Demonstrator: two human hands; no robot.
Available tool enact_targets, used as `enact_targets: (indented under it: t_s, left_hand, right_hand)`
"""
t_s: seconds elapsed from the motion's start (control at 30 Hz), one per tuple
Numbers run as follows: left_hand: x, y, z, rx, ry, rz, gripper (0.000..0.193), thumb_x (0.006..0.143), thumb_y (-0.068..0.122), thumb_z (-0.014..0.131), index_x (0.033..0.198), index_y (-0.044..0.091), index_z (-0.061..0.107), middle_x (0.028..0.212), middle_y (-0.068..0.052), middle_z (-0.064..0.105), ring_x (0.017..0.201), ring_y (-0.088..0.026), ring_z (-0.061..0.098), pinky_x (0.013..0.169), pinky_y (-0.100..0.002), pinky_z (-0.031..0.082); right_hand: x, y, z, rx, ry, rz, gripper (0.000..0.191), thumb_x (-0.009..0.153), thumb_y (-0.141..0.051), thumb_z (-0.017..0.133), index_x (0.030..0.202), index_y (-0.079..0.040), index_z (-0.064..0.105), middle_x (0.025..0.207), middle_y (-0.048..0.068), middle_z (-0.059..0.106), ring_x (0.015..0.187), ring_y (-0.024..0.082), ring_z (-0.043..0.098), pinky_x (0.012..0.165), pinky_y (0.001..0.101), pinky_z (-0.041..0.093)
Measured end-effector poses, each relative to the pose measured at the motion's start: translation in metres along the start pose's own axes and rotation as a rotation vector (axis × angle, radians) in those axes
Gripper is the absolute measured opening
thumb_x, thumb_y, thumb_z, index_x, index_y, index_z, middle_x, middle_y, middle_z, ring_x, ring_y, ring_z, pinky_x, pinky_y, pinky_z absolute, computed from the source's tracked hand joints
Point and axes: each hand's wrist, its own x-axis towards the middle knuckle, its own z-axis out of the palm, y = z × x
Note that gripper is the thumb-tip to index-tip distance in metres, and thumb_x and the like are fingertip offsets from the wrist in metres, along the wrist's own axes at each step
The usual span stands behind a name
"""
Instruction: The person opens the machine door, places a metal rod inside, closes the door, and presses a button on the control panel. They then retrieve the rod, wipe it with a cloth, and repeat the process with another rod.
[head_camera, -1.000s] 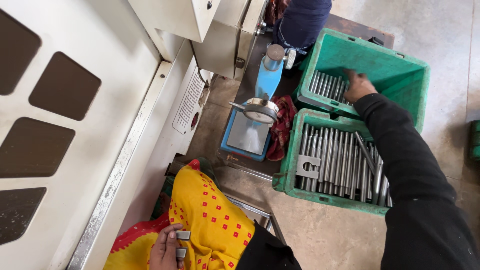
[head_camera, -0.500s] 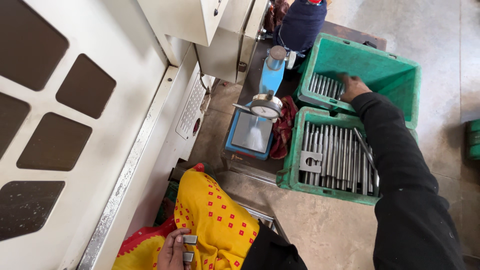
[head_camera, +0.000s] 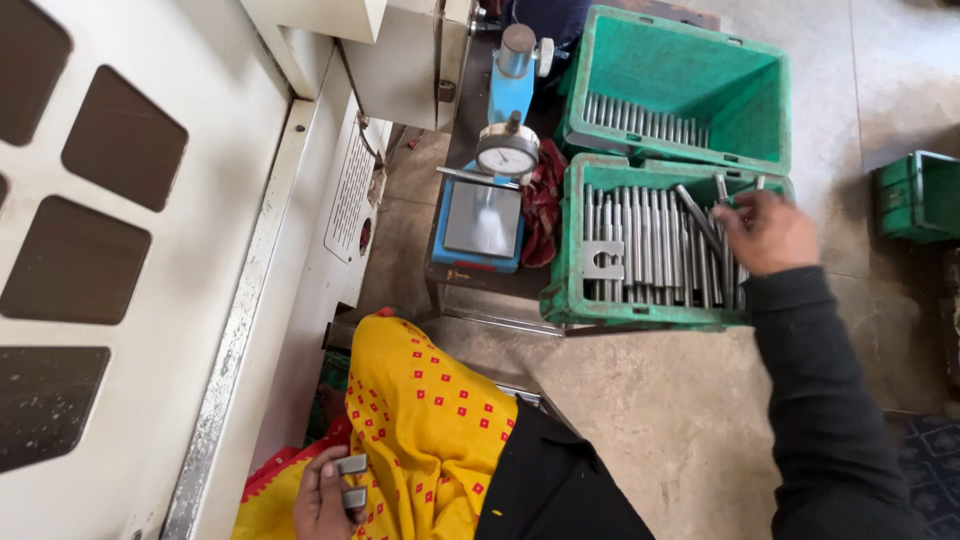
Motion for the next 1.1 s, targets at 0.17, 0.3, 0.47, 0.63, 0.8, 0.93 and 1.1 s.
enact_targets:
  t_s: [0.17, 0.3, 0.47, 0.63, 0.8, 0.93, 1.1]
  left_hand:
    - [-0.013, 0.019, -0.004, 0.026, -0.097, -0.045, 0.034, 0.106, 0.027, 0.045, 0.122, 0.003, 0.062, 0.060, -0.006, 0.053, 0.043, -0.013, 0.047, 0.041, -0.029, 0.041]
    - [-0.028, 0.017, -0.023, 0.002, -0.074, -0.013, 0.033, 0.106, 0.027, 0.045, 0.123, 0.004, 0.062, 0.060, -0.005, 0.049, 0.043, -0.012, 0.048, 0.041, -0.027, 0.040]
    - [-0.040, -0.010, -0.060, -0.038, 0.036, 0.021, 0.032, 0.106, 0.025, 0.046, 0.123, 0.004, 0.063, 0.062, -0.007, 0.053, 0.043, -0.012, 0.046, 0.041, -0.027, 0.038]
    - [-0.058, -0.021, -0.074, -0.183, 0.124, 0.043, 0.031, 0.108, 0.028, 0.043, 0.121, 0.006, 0.060, 0.067, -0.005, 0.054, 0.045, -0.013, 0.048, 0.041, -0.026, 0.035]
    - [-0.064, -0.004, -0.050, -0.389, 0.005, 0.097, 0.028, 0.109, 0.030, 0.045, 0.122, 0.008, 0.058, 0.069, -0.005, 0.053, 0.052, -0.014, 0.054, 0.046, -0.026, 0.040]
    - [-0.064, 0.010, -0.022, -0.553, -0.188, 0.060, 0.027, 0.107, 0.029, 0.048, 0.121, 0.007, 0.056, 0.081, -0.008, 0.062, 0.067, -0.018, 0.063, 0.057, -0.030, 0.052]
    - [-0.071, 0.023, 0.020, -0.599, -0.504, -0.080, 0.028, 0.100, 0.028, 0.053, 0.121, 0.009, 0.055, 0.102, -0.014, 0.072, 0.090, -0.025, 0.074, 0.074, -0.037, 0.062]
  right_hand:
    - [-0.025, -0.008, 0.037, -0.111, 0.086, -0.014, 0.044, 0.082, -0.032, 0.084, 0.115, -0.008, 0.068, 0.106, 0.015, 0.069, 0.109, 0.040, 0.059, 0.095, 0.0575, 0.047]
    - [-0.018, -0.011, 0.062, -0.238, 0.011, 0.061, 0.028, 0.084, -0.022, 0.077, 0.107, -0.010, 0.067, 0.118, 0.019, 0.067, 0.117, 0.044, 0.058, 0.089, 0.0620, 0.046]
    - [-0.016, -0.023, 0.052, -0.243, 0.024, -0.019, 0.033, 0.095, -0.025, 0.074, 0.116, -0.003, 0.062, 0.113, 0.022, 0.068, 0.112, 0.046, 0.060, 0.085, 0.0636, 0.046]
    - [-0.033, -0.060, 0.015, 0.162, 0.242, -0.176, 0.013, 0.118, -0.009, 0.068, 0.119, -0.002, 0.058, 0.111, 0.018, 0.072, 0.102, 0.038, 0.070, 0.084, 0.0491, 0.057]
    - [-0.043, -0.119, 0.001, 0.892, 0.186, -0.076, 0.017, 0.115, -0.009, 0.063, 0.124, 0.004, 0.054, 0.113, 0.014, 0.072, 0.110, 0.022, 0.074, 0.090, 0.0360, 0.061]
    - [-0.050, -0.155, -0.025, 0.949, 0.188, 0.086, 0.017, 0.110, -0.008, 0.065, 0.120, 0.002, 0.056, 0.112, 0.012, 0.075, 0.103, 0.019, 0.074, 0.086, 0.0333, 0.064]
    - [-0.114, -0.220, -0.043, 0.660, 0.223, -0.406, 0.013, 0.110, 0.006, 0.055, 0.108, -0.005, 0.061, 0.119, 0.015, 0.075, 0.106, 0.024, 0.076, 0.090, 0.0339, 0.063]
